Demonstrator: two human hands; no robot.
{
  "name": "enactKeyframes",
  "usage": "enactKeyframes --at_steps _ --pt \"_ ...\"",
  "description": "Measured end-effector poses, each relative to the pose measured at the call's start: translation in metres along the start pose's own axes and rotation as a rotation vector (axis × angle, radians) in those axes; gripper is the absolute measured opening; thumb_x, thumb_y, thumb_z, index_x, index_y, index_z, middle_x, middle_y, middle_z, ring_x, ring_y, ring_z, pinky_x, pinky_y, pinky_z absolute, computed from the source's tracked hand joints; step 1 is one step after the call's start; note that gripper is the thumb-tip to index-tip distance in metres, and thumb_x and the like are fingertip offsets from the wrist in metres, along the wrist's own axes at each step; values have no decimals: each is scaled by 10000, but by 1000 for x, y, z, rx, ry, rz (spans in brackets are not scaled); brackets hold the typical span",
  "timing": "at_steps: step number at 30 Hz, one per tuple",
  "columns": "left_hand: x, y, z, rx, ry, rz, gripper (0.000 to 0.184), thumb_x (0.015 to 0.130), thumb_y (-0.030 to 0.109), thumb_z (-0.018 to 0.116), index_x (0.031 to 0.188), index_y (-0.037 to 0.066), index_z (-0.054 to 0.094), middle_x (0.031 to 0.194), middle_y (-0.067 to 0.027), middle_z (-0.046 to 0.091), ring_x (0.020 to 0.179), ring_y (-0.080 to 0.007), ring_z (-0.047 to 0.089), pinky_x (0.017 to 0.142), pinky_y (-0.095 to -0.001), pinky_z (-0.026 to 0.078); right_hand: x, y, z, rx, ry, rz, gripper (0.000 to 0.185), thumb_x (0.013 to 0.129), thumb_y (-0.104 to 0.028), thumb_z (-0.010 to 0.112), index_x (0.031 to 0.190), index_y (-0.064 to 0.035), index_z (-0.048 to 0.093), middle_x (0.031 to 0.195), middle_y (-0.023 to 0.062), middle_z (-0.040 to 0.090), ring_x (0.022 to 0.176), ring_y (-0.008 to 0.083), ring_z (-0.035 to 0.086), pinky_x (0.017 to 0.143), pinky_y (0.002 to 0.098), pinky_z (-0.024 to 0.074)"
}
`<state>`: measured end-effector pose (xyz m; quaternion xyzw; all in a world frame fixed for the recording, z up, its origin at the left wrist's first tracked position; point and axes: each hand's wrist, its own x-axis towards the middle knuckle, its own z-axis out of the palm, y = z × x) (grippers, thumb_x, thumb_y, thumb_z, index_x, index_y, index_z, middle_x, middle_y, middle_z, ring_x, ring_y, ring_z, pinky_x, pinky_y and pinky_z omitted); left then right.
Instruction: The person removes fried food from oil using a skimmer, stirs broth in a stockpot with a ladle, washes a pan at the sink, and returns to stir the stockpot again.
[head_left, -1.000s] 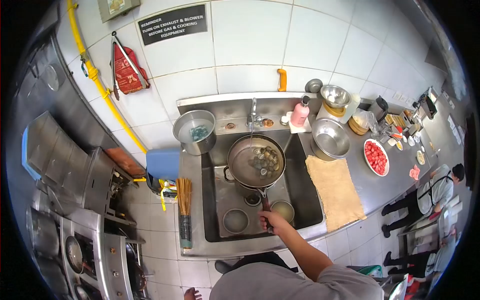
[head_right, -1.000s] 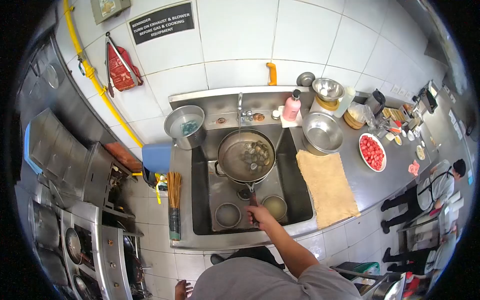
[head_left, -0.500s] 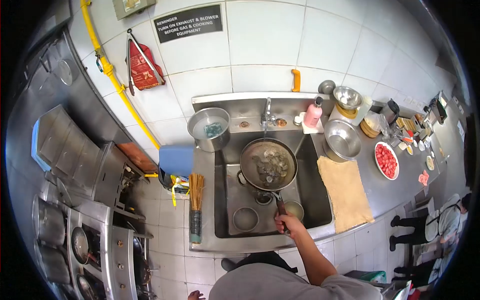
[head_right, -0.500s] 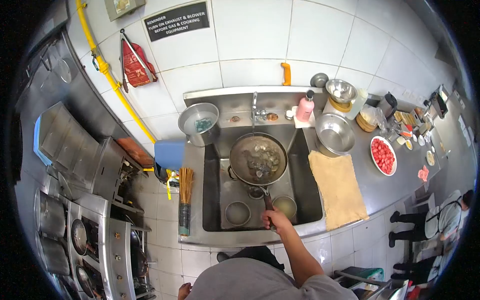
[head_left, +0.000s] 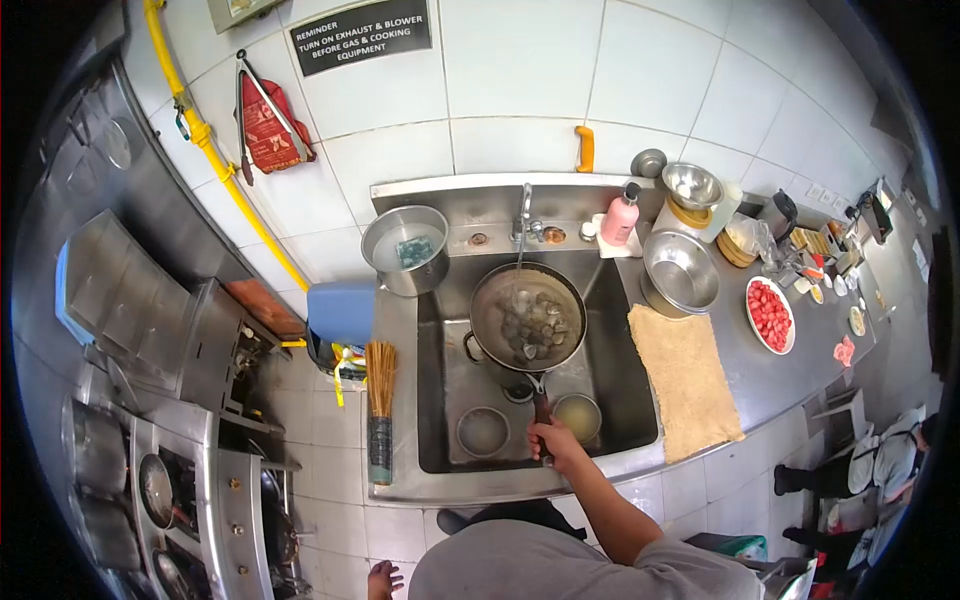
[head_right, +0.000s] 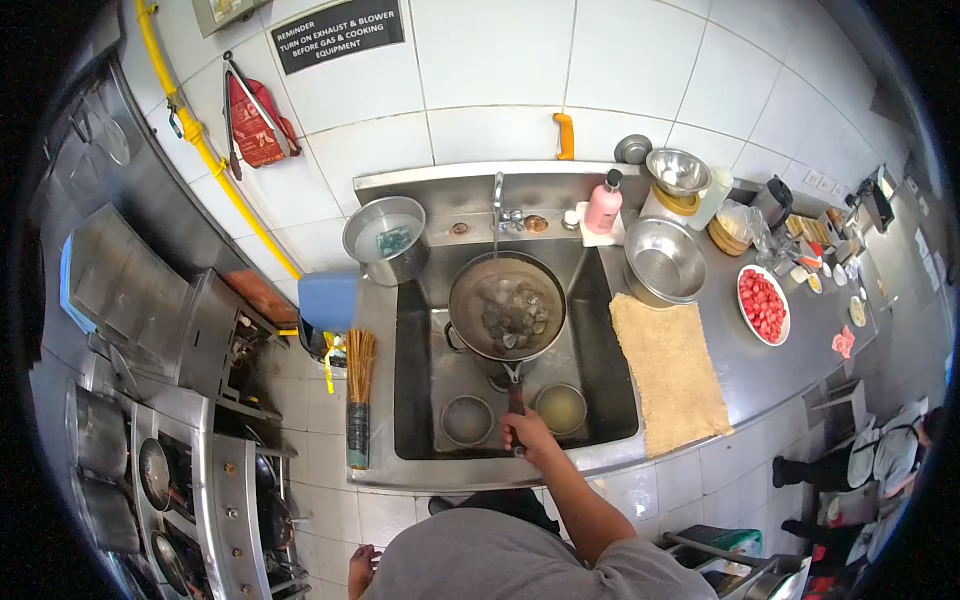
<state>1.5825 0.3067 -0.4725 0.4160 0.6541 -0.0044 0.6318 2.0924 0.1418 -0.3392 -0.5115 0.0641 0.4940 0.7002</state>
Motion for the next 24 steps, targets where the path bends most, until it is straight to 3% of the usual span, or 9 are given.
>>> enactKeyframes --at_steps 3,5,7,9,11,15,17,18,24 --pt "1 3 10 -11 -2 -25 375 916 265 501 1205 32 452 1049 -145 602 836 -280 597 686 -423 486 4 1 -5 -51 -23 2 149 840 -132 590 911 -89 466 639 19 473 510 140 489 442 295 420" --pt "3 0 15 -24 -1 -7 370 905 267 502 1205 53 464 1033 -144 609 782 -282 633 567 -387 530 5 0 -9 -76 -22 57 215 878 -231 602 983 -80 491 699 42 536 588 169 549 503 315 459" --pt "-2 -2 21 -38 4 -16 383 901 272 511 1211 52 462 1034 -146 608 780 -282 633 556 -379 530 5 -2 -12 -45 -13 68 235 889 -271 592 983 -74 504 736 54 559 628 181 566 530 325 469" --pt "-16 1 29 -25 47 -83 380 903 266 517 1193 24 478 1002 -137 624 829 -251 600 688 -395 487 5 -8 -14 -15 -8 81 265 900 -310 583 983 -68 518 772 66 582 669 193 584 558 335 479" --pt "-29 -3 35 -50 39 -68 392 898 259 524 1196 7 480 1006 -139 626 845 -246 604 683 -380 491 5 -11 -19 102 -25 52 280 909 -339 564 1011 -80 531 830 77 604 728 209 597 599 337 483" --pt "-50 -6 46 -17 85 -101 423 891 238 534 1207 -37 475 1023 -154 627 900 -244 611 678 -345 509 26 -14 -47 104 177 -28 228 918 -353 546 930 -126 525 751 33 565 644 157 560 543 290 449" --pt "-49 -20 44 -48 98 -128 415 895 234 533 1204 -39 482 1022 -168 629 894 -256 614 683 -347 519 29 -27 -55 20 349 -301 231 931 -350 524 812 -161 465 663 -16 477 546 99 466 473 239 373" --pt "-41 -40 40 -72 96 -102 416 896 232 532 1208 -38 480 1025 -173 631 886 -261 615 689 -350 520 12 -53 -26 65 334 -347 268 944 -318 507 754 -157 408 612 -46 382 525 56 382 450 201 308" --pt "-34 -81 36 -158 136 -51 407 896 244 539 1205 -16 487 983 -164 654 746 -260 606 626 -359 495 15 -82 29 -9 89 -384 263 946 -266 514 731 -150 418 601 -47 394 493 53 353 426 214 258"
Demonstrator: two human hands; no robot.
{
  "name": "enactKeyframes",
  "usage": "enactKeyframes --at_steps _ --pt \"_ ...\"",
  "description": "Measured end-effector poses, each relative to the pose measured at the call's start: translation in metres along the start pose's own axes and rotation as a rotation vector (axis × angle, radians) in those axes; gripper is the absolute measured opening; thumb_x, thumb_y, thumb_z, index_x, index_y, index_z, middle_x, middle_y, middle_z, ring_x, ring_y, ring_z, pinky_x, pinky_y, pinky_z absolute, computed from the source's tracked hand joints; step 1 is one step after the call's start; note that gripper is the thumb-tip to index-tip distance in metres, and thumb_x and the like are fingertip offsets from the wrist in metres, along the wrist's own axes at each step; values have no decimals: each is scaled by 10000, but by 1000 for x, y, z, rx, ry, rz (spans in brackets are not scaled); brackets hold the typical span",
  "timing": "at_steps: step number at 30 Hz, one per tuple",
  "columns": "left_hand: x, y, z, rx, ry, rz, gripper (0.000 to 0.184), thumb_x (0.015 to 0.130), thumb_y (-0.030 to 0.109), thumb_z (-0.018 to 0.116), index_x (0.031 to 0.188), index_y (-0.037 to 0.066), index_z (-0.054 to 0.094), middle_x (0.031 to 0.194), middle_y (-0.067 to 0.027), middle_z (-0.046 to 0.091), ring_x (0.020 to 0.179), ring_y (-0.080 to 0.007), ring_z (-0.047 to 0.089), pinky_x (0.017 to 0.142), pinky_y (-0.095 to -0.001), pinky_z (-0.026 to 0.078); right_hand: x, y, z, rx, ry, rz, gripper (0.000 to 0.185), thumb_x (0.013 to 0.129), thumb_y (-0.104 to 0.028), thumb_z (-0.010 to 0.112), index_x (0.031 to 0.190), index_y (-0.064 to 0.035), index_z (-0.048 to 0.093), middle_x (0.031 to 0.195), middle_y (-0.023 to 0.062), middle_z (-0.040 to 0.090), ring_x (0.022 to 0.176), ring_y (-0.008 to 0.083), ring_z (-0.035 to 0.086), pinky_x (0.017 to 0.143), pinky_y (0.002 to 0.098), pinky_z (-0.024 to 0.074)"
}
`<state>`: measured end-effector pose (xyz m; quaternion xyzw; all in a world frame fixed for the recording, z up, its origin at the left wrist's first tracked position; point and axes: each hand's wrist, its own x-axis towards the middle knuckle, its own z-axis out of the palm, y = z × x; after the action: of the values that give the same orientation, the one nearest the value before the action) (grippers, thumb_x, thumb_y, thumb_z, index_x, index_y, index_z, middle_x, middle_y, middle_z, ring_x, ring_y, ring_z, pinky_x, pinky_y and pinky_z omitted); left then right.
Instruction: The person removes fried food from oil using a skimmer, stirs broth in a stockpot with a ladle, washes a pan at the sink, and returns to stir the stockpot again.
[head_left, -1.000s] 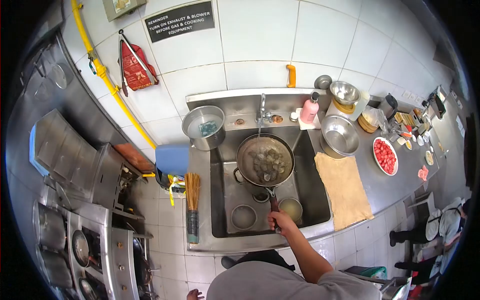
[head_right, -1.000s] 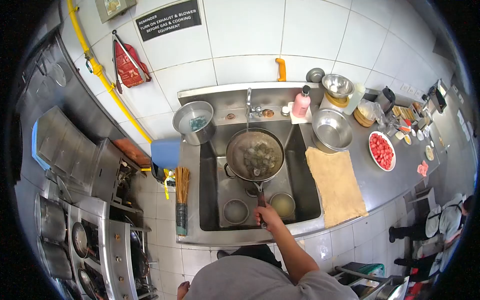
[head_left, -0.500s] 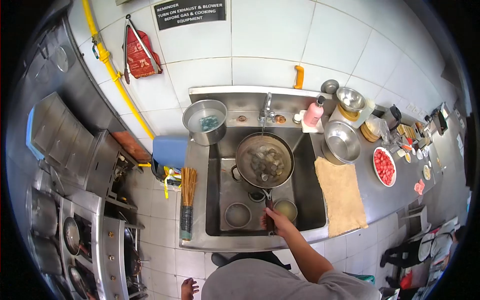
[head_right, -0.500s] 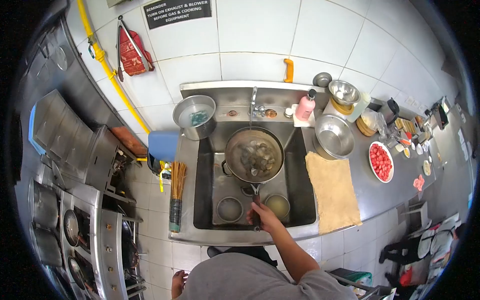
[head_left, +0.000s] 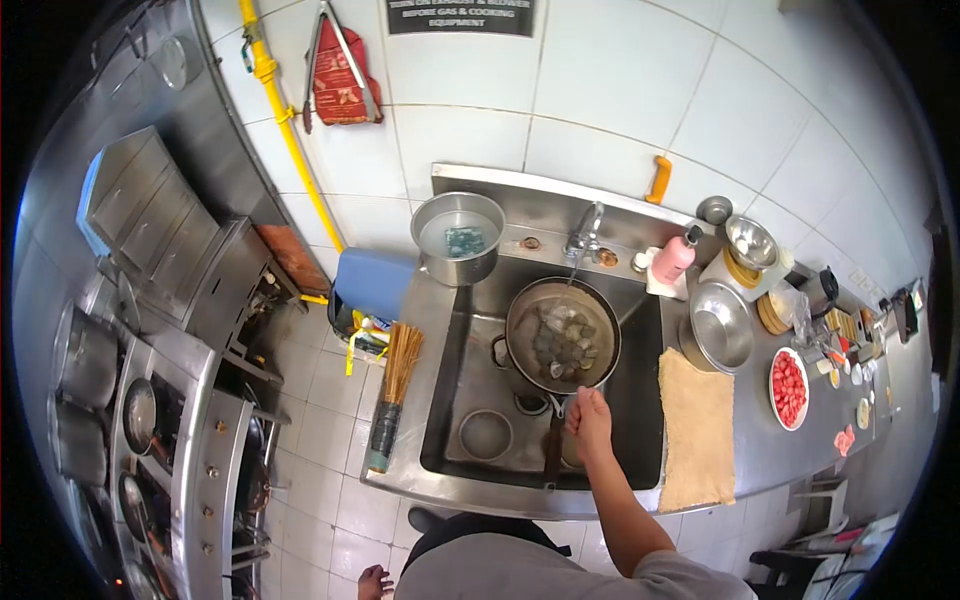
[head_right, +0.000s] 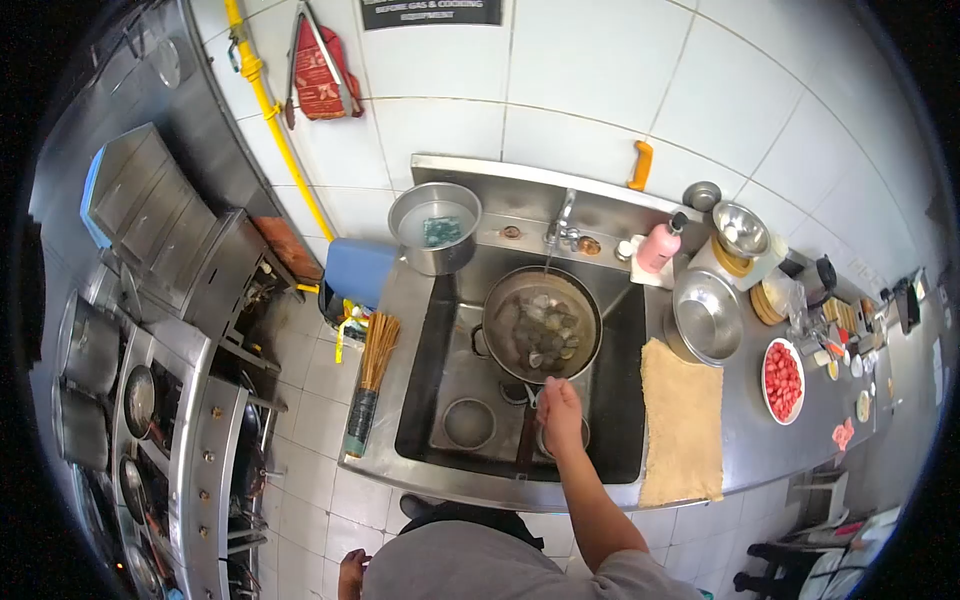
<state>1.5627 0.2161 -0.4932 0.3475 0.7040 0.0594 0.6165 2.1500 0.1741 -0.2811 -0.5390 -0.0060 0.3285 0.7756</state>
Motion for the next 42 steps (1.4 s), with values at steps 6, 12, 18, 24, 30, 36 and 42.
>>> enactKeyframes --at_steps 6,12,18,24,30,36,42 --pt "-9 -28 -1 -96 80 28 361 887 247 557 1140 -9 531 948 -135 660 712 -194 591 554 -327 472 -34 38 64 -219 -261 10 245 935 -263 531 733 -132 488 597 -49 421 503 48 373 441 207 295" --pt "19 -110 -42 201 119 144 369 872 317 578 1075 13 629 957 -101 671 857 -156 613 766 -279 481 -97 107 131 -700 -803 27 239 909 -266 575 774 -68 571 649 -47 465 586 47 409 525 228 352" --pt "-50 -133 -89 -375 139 -53 409 879 303 541 1199 54 482 1059 -151 617 782 -282 635 612 -402 530 -242 167 235 -899 -1428 73 203 882 -204 604 774 -33 591 660 -9 529 628 67 466 590 233 397" --pt "-67 -244 -160 -699 394 18 406 846 309 587 1167 61 559 963 -89 639 742 -190 617 566 -305 502 -343 318 284 -1085 -1764 207 212 855 -215 636 981 -44 640 705 19 591 640 95 511 587 265 445" --pt "-127 -282 -210 -813 528 24 508 832 370 607 1247 93 510 1078 -96 620 848 -202 622 616 -315 515 -425 422 338 -1192 -1939 218 300 842 -186 642 1099 -34 609 775 35 627 647 115 574 584 270 470" --pt "-141 -318 -205 -1077 335 48 607 830 444 600 1339 168 419 1261 -87 517 1045 -230 553 753 -359 509 -419 564 367 -1911 -2068 403 258 811 -212 663 1016 -60 628 852 71 658 661 157 615 580 292 489" --pt "-133 -393 -231 -1030 182 -70 601 859 489 539 1357 177 409 1282 -63 510 1114 -270 530 832 -407 469 -461 661 400 -2287 -2015 331 365 812 -237 644 1114 -51 557 847 90 657 675 174 622 570 319 493"
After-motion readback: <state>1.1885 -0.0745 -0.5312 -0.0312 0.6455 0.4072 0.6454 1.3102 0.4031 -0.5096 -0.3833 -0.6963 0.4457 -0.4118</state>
